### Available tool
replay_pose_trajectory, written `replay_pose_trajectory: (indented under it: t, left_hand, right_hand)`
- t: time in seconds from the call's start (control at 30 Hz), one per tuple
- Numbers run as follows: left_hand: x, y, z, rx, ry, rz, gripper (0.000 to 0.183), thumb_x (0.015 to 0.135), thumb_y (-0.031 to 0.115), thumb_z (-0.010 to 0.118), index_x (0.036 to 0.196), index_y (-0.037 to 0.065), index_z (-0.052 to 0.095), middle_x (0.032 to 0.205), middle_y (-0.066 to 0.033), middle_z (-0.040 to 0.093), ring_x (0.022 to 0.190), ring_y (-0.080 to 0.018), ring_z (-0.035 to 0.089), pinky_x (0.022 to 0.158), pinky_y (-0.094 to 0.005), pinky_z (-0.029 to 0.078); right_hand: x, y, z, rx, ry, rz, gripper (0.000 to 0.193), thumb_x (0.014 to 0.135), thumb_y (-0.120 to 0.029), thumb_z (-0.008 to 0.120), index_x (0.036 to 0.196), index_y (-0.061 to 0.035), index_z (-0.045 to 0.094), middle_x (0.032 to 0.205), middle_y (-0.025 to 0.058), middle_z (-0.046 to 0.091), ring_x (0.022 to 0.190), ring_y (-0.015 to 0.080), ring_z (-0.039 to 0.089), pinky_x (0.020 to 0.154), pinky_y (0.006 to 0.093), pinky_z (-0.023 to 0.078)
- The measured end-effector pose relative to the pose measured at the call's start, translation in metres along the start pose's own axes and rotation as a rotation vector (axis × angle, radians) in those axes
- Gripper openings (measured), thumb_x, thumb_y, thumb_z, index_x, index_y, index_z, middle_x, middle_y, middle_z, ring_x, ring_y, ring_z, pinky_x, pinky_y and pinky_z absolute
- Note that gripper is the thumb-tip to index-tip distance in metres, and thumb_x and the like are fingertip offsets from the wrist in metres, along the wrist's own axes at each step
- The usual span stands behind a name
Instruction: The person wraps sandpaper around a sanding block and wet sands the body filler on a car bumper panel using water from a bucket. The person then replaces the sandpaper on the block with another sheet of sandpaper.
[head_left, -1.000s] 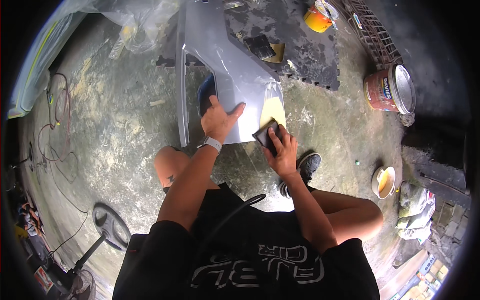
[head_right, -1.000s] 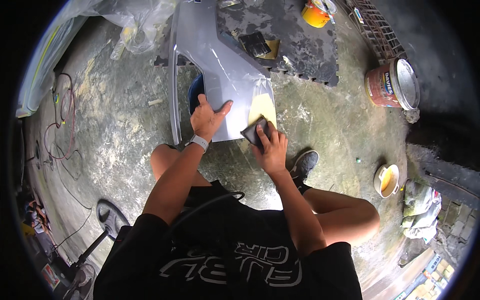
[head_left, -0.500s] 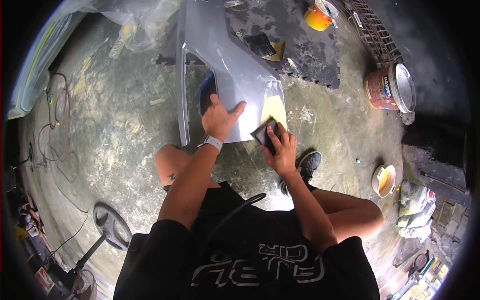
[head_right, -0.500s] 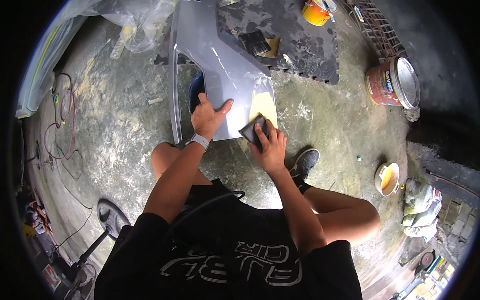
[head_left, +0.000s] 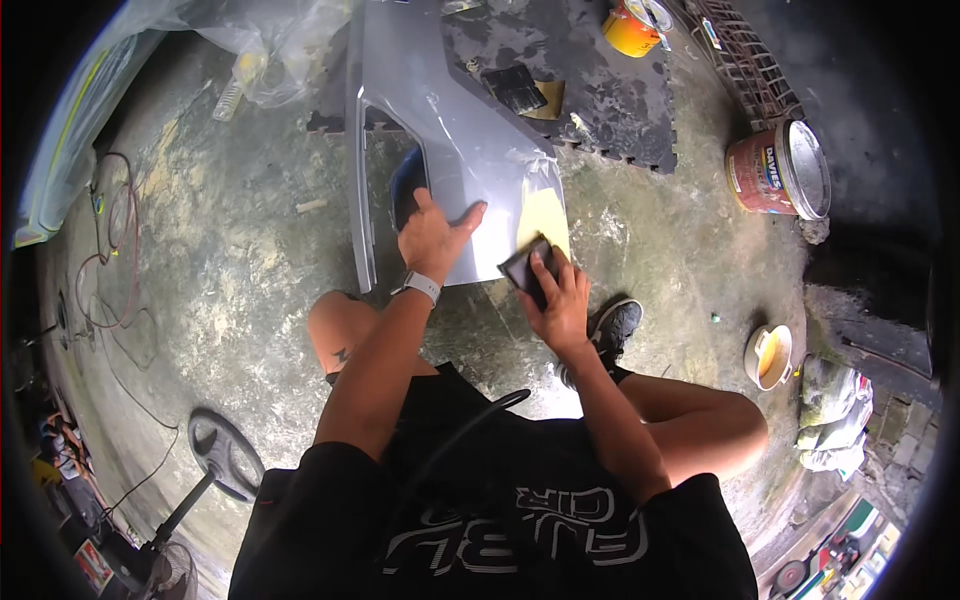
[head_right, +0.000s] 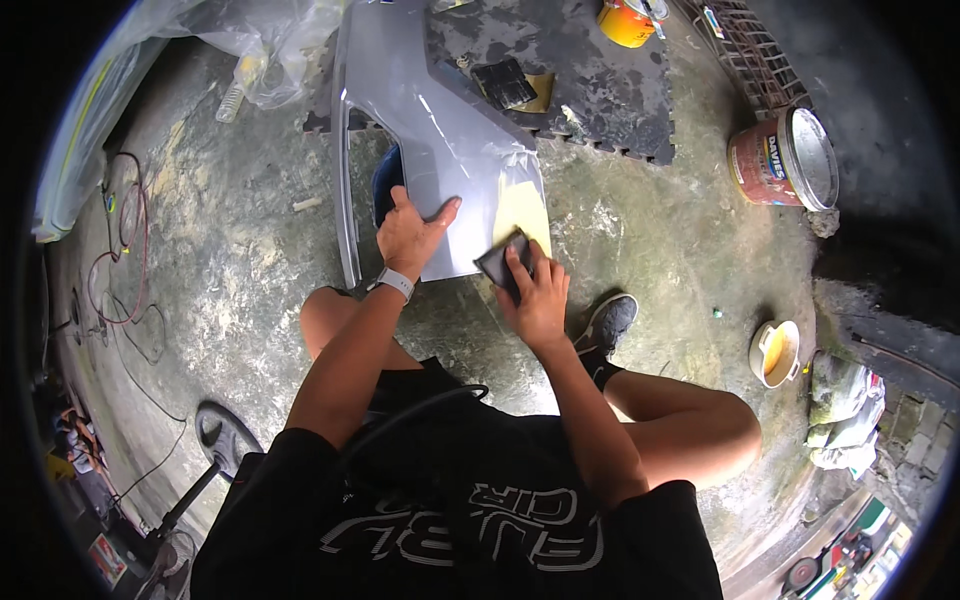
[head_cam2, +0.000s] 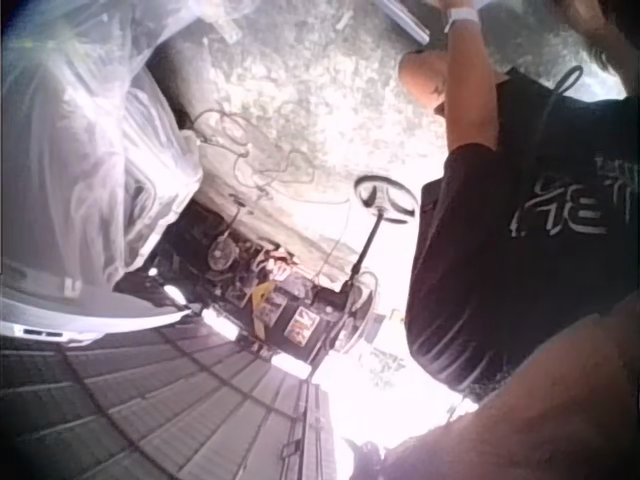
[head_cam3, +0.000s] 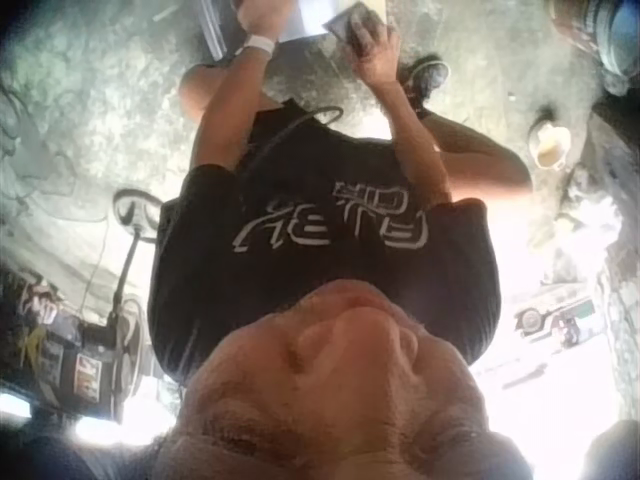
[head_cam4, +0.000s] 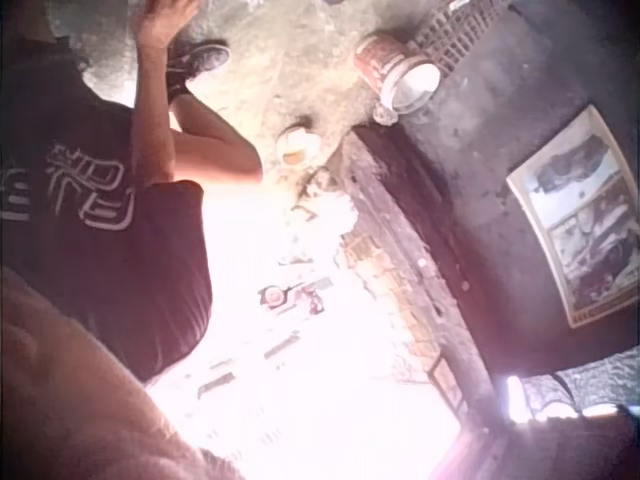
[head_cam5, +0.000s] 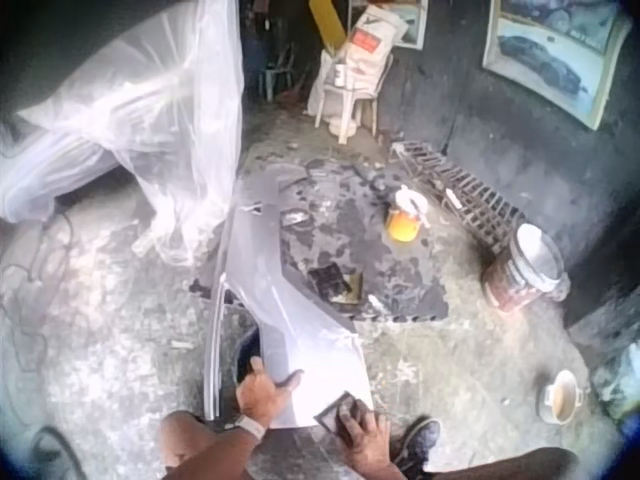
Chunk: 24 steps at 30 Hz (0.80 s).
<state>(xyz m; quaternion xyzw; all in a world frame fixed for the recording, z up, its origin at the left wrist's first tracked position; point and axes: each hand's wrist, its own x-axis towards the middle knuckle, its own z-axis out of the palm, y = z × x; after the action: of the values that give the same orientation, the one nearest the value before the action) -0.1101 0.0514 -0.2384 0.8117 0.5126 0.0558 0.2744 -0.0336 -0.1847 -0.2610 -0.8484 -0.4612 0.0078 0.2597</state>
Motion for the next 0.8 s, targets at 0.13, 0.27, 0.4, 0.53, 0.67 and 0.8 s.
replay_pose_trajectory:
  t: [0.13,0.27,0.4,0.53,0.67,0.8]
  left_hand:
    - [0.004,0.001,0.006,0.006,0.035,0.016,0.083,0.078,0.071,0.077,0.109,0.0,0.046,0.088,-0.0278,0.073,0.084,-0.046,0.073,0.079,-0.0524,0.059]
    - [0.003,0.003,0.011,0.004,0.047,0.032,0.083,0.078,0.071,0.076,0.109,0.0,0.046,0.087,-0.0275,0.073,0.084,-0.0459,0.074,0.078,-0.0526,0.059]
    - [0.003,-0.001,0.006,0.021,0.023,0.015,0.083,0.079,0.071,0.076,0.109,0.0,0.046,0.087,-0.0274,0.073,0.084,-0.0462,0.073,0.078,-0.0526,0.059]
    - [0.001,0.001,0.002,0.019,0.02,0.004,0.083,0.079,0.072,0.075,0.11,0.0,0.046,0.087,-0.0279,0.073,0.083,-0.0464,0.073,0.078,-0.0527,0.059]
    - [0.003,0.004,0.004,0.021,0.007,0.004,0.084,0.079,0.071,0.075,0.111,0.0,0.046,0.088,-0.0286,0.073,0.085,-0.0464,0.073,0.08,-0.0529,0.058]
    - [0.004,0.007,0.008,0.005,0.012,0.026,0.084,0.079,0.071,0.075,0.111,0.0,0.045,0.088,-0.0288,0.073,0.086,-0.0463,0.074,0.081,-0.0531,0.058]
  right_hand:
    - [0.049,0.014,0.01,0.026,0.042,0.031,0.069,0.076,-0.033,0.084,0.141,-0.0197,0.064,0.148,0.0172,0.052,0.121,0.0398,0.053,0.105,0.0523,0.04]
    - [0.135,0.03,0.016,-0.049,0.03,0.137,0.065,0.083,-0.041,0.079,0.142,-0.0178,0.064,0.15,0.0157,0.052,0.122,0.0404,0.053,0.107,0.0509,0.041]
    - [0.068,0.02,0.015,-0.002,0.066,0.028,0.066,0.082,-0.04,0.08,0.143,-0.0196,0.063,0.149,0.0185,0.052,0.119,0.0404,0.053,0.103,0.0507,0.042]
    - [0.005,0.011,0.001,-0.004,0.024,-0.002,0.066,0.081,-0.04,0.08,0.142,-0.0189,0.064,0.148,0.0197,0.052,0.118,0.0404,0.053,0.1,0.0499,0.042]
    - [0.07,0.021,0.014,0.012,0.101,0.062,0.066,0.081,-0.039,0.08,0.141,-0.0179,0.065,0.148,0.019,0.052,0.118,0.0404,0.053,0.101,0.0506,0.042]
    - [0.125,0.036,0.017,0.0,0.088,0.156,0.065,0.082,-0.041,0.08,0.141,-0.0178,0.065,0.149,0.0189,0.052,0.121,0.0405,0.052,0.105,0.0515,0.04]
